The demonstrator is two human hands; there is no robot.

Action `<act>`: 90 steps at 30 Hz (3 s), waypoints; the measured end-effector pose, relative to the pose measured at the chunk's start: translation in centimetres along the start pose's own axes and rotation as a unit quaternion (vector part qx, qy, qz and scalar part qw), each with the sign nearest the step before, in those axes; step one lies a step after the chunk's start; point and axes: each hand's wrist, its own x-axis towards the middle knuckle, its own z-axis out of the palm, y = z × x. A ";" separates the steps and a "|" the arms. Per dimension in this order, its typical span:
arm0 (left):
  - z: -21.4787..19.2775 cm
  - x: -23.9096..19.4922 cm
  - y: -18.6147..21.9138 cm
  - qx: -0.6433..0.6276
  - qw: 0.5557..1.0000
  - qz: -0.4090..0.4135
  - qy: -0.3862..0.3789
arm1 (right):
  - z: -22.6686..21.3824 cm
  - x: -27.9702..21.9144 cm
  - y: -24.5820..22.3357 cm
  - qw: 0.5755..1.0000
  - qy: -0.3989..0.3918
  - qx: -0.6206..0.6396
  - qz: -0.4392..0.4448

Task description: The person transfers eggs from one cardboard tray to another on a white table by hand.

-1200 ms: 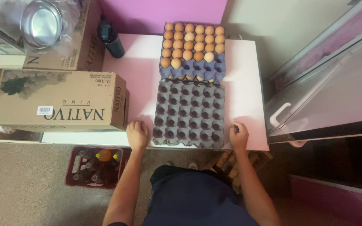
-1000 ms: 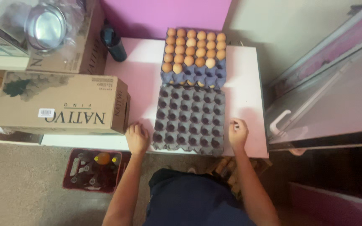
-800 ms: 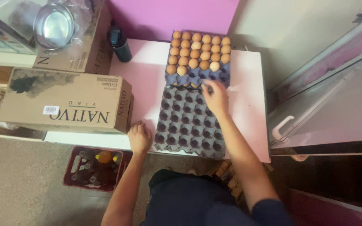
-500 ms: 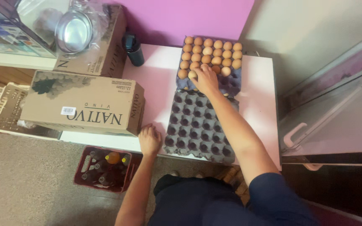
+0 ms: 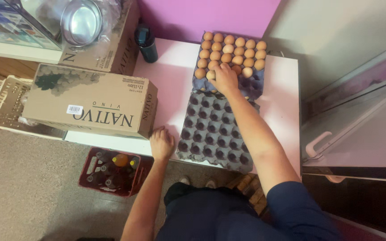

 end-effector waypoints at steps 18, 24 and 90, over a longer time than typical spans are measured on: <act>0.4 0.0 -0.5 -0.009 0.999 0.036 0.035 | -8.1 -14.2 0.6 0.928 0.252 0.264 0.078; 0.4 0.0 -0.9 -0.018 0.998 0.059 0.024 | -8.7 -26.7 -0.2 0.932 0.221 0.255 0.133; -0.7 -0.2 -0.2 -0.036 0.997 0.052 0.048 | -5.9 -38.7 -1.9 0.949 0.038 0.190 0.248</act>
